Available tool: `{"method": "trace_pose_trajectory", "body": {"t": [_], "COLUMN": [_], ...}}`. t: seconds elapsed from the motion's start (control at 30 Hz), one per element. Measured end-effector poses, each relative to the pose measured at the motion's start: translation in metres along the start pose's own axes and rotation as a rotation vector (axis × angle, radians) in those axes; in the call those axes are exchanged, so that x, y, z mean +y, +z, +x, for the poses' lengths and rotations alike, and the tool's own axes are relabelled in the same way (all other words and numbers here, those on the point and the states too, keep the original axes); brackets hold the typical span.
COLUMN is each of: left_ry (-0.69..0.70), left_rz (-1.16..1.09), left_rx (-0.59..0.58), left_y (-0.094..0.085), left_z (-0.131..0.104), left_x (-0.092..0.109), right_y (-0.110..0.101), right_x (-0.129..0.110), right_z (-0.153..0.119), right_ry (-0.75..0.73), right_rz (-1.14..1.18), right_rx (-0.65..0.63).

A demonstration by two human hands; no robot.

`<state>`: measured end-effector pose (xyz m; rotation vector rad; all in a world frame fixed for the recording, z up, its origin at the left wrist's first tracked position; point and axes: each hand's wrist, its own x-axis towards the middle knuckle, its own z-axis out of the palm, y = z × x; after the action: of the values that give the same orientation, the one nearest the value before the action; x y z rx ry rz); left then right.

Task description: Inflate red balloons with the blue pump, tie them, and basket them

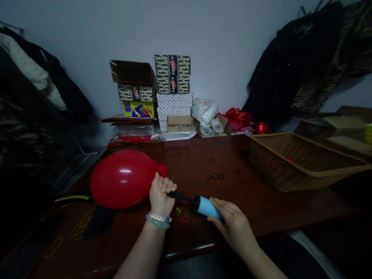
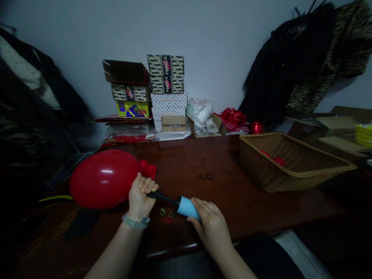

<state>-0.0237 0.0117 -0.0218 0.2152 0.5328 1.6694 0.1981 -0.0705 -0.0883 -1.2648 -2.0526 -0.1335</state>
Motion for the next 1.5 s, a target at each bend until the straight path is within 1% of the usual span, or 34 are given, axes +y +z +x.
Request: {"method": "trace_pose_trajectory", "body": {"t": [0.13, 0.23, 0.37, 0.53, 0.7, 0.83, 1.0, 1.13, 1.23, 1.33, 1.5], "left_ry": [-0.010, -0.024, -0.034, -0.030, -0.019, 0.006, 0.032, 0.040, 0.047, 0.043, -0.005], "left_rz": [0.025, 0.039, 0.048, 0.047, 0.040, 0.013, -0.021, -0.040, -0.041, -0.046, -0.035], "left_rx": [-0.018, -0.024, -0.025, -0.031, -0.031, -0.022, -0.009, 0.002, 0.006, 0.002, 0.000], "left_y": [0.000, 0.001, 0.004, 0.003, -0.001, -0.002, -0.005, -0.004, -0.004, -0.003, -0.003], "left_z": [-0.005, -0.008, -0.009, -0.007, -0.003, 0.002, 0.010, 0.012, 0.011, 0.008, 0.002], "left_x": [-0.007, -0.011, -0.013, -0.011, -0.006, 0.004, 0.019, 0.025, 0.024, 0.017, 0.003], "right_y": [0.009, 0.014, 0.016, 0.013, 0.006, -0.003, -0.018, -0.025, -0.023, -0.017, -0.008], "right_x": [-0.015, -0.021, -0.023, -0.020, -0.012, 0.001, 0.018, 0.026, 0.027, 0.024, 0.006], "right_z": [0.010, 0.015, 0.016, 0.015, 0.011, 0.002, -0.005, -0.004, -0.002, -0.001, 0.003], "right_ry": [-0.002, 0.000, 0.006, 0.000, -0.002, 0.004, 0.012, 0.013, 0.000, 0.000, 0.003], "right_rz": [0.017, 0.028, 0.045, 0.058, 0.049, 0.021, 0.006, 0.014, 0.008, -0.016, -0.009], "right_rx": [0.010, 0.010, 0.009, -0.028, -0.072, -0.108, -0.105, -0.101, -0.088, -0.070, -0.082]}}
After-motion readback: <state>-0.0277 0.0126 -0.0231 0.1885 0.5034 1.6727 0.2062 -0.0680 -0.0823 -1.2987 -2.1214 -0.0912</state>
